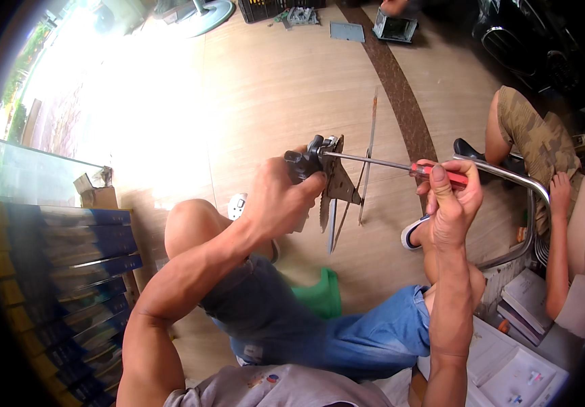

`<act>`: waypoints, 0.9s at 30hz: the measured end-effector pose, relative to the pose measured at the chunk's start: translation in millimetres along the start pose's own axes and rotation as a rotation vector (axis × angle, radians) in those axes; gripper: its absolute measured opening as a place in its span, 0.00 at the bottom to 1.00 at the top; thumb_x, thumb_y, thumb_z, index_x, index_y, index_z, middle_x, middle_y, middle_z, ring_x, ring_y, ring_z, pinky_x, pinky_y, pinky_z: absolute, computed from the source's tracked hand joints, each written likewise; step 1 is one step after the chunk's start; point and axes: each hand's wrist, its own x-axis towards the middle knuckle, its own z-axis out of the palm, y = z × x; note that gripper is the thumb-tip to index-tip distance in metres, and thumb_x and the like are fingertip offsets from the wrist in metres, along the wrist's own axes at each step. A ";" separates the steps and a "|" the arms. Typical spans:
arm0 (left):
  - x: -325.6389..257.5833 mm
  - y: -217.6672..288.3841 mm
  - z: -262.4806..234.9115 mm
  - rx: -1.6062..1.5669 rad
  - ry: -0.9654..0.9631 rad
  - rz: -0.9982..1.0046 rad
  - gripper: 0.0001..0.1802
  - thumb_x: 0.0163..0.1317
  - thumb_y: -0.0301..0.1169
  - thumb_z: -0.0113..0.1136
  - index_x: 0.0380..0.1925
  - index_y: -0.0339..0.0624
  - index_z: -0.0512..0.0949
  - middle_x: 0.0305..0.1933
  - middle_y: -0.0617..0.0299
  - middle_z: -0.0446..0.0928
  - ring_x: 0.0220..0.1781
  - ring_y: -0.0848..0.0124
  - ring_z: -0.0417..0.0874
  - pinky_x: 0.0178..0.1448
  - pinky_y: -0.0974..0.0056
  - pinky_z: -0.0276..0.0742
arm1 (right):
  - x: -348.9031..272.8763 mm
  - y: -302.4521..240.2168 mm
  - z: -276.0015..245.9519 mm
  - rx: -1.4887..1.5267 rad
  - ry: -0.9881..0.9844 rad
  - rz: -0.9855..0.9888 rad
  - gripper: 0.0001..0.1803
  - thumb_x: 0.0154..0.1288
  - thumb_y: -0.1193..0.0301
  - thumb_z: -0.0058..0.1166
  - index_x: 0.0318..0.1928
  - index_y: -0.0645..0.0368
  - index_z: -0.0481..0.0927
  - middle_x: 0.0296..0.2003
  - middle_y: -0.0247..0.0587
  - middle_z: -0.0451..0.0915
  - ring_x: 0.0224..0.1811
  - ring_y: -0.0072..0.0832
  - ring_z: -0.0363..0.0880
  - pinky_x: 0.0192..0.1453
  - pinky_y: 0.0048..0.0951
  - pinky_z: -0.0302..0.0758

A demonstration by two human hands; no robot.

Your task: The person sits on a small stool and works on a metal mechanical assembly, likely a window regulator. They use a red-handled screwdriver to tighten screws on the mechanism while holding it with their other hand. The person rotates the object to access different parts and continues adjusting the screws throughout the clip.

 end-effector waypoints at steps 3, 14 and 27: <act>6.4 -3.4 0.1 -0.018 0.031 0.020 0.16 0.65 0.31 0.61 0.47 0.28 0.82 0.27 0.64 0.79 0.27 0.77 0.79 0.31 0.67 0.78 | 5.3 0.6 5.4 0.019 0.007 0.068 0.17 0.71 0.67 0.66 0.46 0.63 0.71 0.41 0.53 0.88 0.26 0.23 0.79 0.33 0.23 0.77; 5.5 -8.9 -15.7 -0.287 0.091 0.096 0.10 0.66 0.30 0.65 0.38 0.31 0.83 0.28 0.60 0.81 0.25 0.74 0.82 0.28 0.68 0.79 | 29.9 -25.0 -34.3 0.200 0.197 0.038 0.14 0.73 0.68 0.63 0.49 0.62 0.74 0.40 0.47 0.86 0.28 0.23 0.82 0.39 0.26 0.82; -0.9 -18.7 -35.2 -0.410 0.241 0.199 0.11 0.62 0.29 0.66 0.37 0.30 0.82 0.29 0.56 0.82 0.24 0.72 0.82 0.25 0.66 0.78 | 9.9 -70.7 -29.7 0.050 0.087 -0.042 0.13 0.73 0.67 0.61 0.49 0.61 0.74 0.37 0.43 0.84 0.32 0.27 0.85 0.37 0.25 0.83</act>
